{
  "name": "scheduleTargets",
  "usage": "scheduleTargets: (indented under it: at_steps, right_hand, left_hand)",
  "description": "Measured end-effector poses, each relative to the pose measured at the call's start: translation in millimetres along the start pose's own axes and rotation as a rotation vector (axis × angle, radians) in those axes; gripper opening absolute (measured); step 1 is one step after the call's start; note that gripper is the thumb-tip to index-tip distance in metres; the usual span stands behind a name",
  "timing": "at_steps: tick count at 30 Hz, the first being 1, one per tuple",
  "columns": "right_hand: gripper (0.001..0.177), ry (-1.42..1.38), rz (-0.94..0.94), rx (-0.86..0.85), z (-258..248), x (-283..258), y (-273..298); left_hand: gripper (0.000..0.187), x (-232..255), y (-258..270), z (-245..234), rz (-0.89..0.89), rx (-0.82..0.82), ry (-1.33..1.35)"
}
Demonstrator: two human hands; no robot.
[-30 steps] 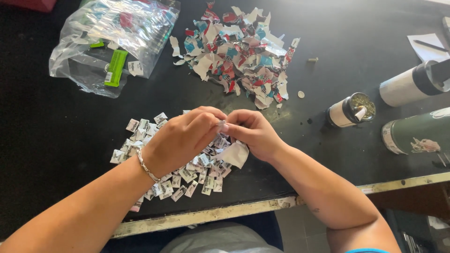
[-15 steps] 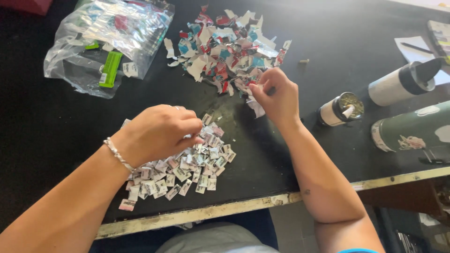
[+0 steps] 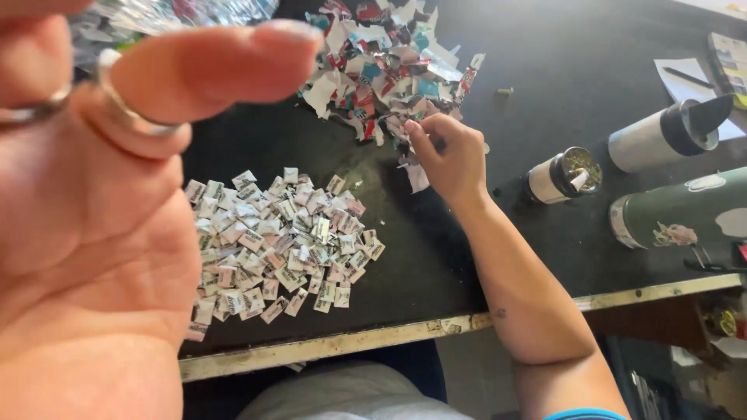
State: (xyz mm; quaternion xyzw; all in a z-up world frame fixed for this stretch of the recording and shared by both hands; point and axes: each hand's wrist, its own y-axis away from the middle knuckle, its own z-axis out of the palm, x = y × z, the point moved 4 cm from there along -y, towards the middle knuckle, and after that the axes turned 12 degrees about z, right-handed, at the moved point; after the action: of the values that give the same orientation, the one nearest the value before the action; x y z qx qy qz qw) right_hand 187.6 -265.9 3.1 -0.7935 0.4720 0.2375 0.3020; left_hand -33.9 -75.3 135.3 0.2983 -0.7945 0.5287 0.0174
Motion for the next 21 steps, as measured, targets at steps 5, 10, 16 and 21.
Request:
scheduleTargets:
  at_steps: [5, 10, 16, 21]
  right_hand:
    - [0.028, 0.060, -0.032, -0.004, 1.4, 7.0, -0.9]
    - [0.030, 0.068, -0.125, -0.023, 5.6, 8.1, 3.2]
    - [0.030, 0.071, -0.115, -0.018, -1.0, 5.5, 5.6]
    - [0.029, -0.341, 0.406, -0.161, 11.8, 8.7, 3.7]
  left_hand:
    - [0.064, -14.6, 2.0, -6.7, -0.073, 0.024, 0.004]
    - [0.059, -17.0, 0.6, -25.6, -0.170, -0.067, -0.017]
    - [0.054, -17.9, -8.9, -10.4, -0.234, -0.038, 0.034]
    - [0.051, -13.5, -20.9, -4.2, -0.264, -0.001, 0.027]
